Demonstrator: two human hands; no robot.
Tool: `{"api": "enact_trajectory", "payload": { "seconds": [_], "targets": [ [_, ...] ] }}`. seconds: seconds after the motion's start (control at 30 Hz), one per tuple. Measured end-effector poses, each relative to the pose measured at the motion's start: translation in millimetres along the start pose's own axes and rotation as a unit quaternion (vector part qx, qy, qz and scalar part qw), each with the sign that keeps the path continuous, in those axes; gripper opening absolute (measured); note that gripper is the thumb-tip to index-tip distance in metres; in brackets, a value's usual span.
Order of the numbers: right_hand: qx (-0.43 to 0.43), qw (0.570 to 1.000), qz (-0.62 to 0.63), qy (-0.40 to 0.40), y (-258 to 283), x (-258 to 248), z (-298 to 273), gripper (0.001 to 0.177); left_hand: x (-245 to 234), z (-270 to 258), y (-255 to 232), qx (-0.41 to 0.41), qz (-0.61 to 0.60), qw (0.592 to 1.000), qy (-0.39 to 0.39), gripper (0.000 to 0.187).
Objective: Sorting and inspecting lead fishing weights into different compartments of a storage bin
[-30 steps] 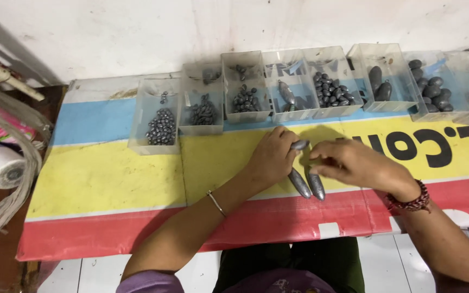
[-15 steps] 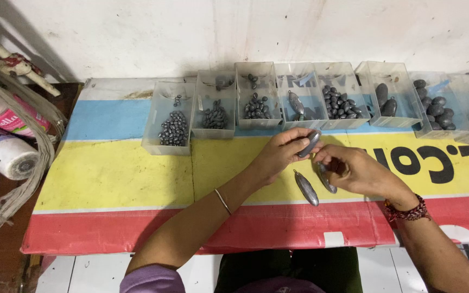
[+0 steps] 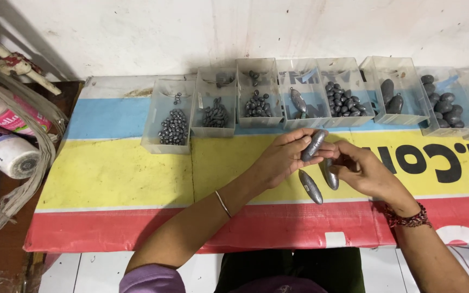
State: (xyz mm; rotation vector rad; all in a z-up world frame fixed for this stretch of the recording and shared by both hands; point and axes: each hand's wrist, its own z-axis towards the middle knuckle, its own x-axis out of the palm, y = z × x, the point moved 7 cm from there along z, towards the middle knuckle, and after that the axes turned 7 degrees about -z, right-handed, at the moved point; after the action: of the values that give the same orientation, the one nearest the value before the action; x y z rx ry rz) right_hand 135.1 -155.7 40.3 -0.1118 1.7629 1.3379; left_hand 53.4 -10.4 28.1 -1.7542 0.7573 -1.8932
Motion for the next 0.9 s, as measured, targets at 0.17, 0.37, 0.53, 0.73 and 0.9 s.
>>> {"api": "enact_trajectory", "payload": {
  "seconds": [0.17,0.37,0.53,0.73,0.9],
  "targets": [
    [0.019,0.991,0.129,0.022,22.7,-5.9,-6.0,0.032,1.1,-2.6,-7.6,-0.052,-0.019,0.995,-0.079,0.038],
    [-0.045,0.963,0.267,0.003,4.2,-8.3,-3.6,0.035,-6.9,-0.3,-1.5,-0.041,-0.011,0.993,-0.107,0.033],
    [0.031,0.959,0.279,-0.042,0.7,-14.3,-3.6,0.032,-12.3,2.7,7.2,-0.046,0.014,0.991,-0.125,0.031],
    [0.048,0.938,0.333,-0.088,-4.5,-7.7,2.0,0.020,-25.0,7.1,23.8,-0.036,0.018,0.991,-0.127,0.032],
    [0.016,0.969,0.223,-0.106,-4.0,-4.4,7.2,0.020,-33.2,9.5,34.5,-0.010,0.005,0.994,-0.109,0.037]
  ]
}}
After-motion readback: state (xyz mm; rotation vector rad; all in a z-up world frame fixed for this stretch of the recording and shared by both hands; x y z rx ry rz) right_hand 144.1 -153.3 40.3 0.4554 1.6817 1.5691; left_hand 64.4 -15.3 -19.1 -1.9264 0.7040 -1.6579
